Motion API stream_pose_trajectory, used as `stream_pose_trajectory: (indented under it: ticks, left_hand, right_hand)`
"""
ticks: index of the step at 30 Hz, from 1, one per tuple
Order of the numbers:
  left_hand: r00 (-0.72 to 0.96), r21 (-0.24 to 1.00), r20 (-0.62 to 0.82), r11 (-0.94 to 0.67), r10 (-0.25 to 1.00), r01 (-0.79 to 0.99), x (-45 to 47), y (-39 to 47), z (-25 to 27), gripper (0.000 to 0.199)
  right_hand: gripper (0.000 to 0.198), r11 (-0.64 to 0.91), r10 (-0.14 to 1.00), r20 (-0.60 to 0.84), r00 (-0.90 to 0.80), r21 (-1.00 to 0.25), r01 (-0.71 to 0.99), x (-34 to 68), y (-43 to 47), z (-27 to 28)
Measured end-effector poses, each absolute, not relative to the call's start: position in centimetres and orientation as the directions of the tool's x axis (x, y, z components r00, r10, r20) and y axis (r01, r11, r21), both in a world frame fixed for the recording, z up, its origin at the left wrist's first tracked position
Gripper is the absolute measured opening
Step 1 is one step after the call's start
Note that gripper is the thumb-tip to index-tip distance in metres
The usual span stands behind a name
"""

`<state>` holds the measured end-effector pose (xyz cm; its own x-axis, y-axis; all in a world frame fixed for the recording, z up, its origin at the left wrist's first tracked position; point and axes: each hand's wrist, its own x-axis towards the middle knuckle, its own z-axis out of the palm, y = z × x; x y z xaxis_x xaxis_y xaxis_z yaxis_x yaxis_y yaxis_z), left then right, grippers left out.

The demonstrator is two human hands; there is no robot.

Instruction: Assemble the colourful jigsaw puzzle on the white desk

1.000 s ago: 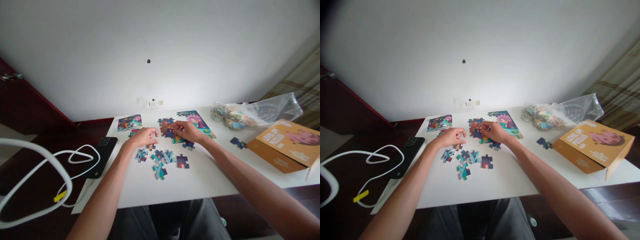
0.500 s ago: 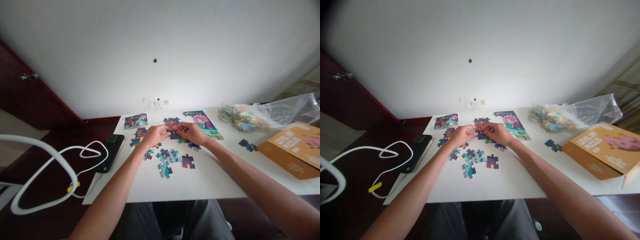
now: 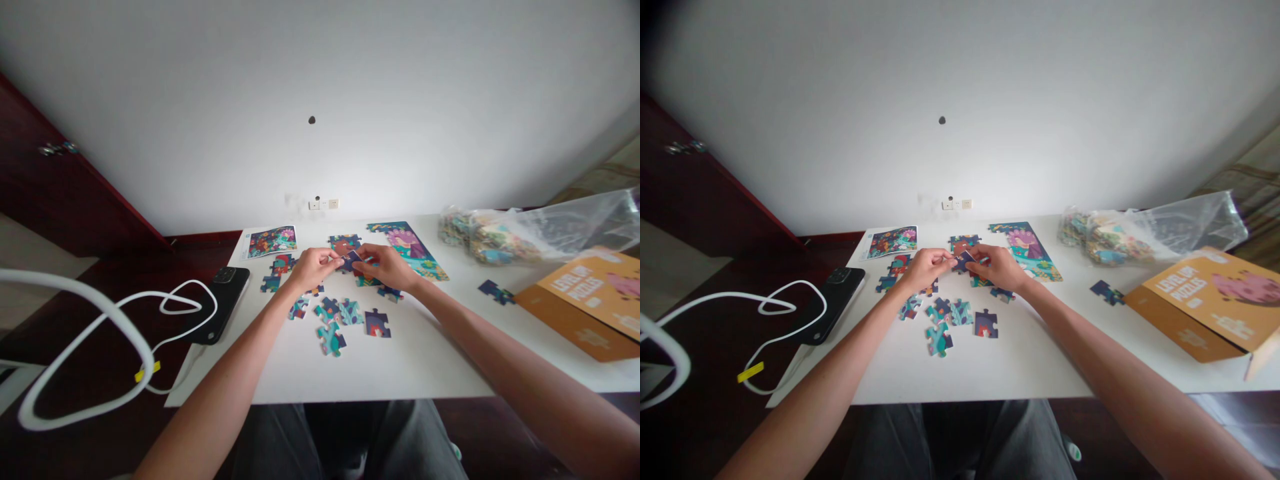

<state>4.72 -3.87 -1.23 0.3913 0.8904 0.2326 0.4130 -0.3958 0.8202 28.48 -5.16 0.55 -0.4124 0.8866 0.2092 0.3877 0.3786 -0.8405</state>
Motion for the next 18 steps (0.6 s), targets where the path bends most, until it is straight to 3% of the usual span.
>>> stream_pose_trajectory:
  ticks: [4, 8, 12, 18]
  left_hand:
    - [0.407, 0.721, 0.23, -0.435, 0.884, 0.539, 4.8, -4.2, -1.1, 0.034]
    - [0.396, 0.576, 0.324, -0.511, 0.859, 0.637, 5.0, -4.3, -1.0, 0.023]
    - [0.504, 0.442, 0.417, -0.653, 0.756, 0.615, 5.3, -4.3, -0.9, 0.021]
    - [0.619, 0.385, 0.354, -0.712, 0.701, 0.587, 5.7, -4.6, -0.8, 0.028]
  right_hand:
    - [0.03, 0.329, 0.908, 0.206, -0.365, -0.89, 0.315, 28.7, -4.7, 0.0]
    - [0.028, 0.288, 0.928, 0.204, -0.312, -0.923, 0.256, 29.3, -3.8, -0.7]
    - [0.03, 0.345, 0.927, 0.282, -0.246, -0.899, 0.27, 30.0, -2.8, -1.1]
    - [0.039, 0.315, 0.942, 0.268, -0.201, -0.913, 0.259, 30.4, -2.2, -1.7]
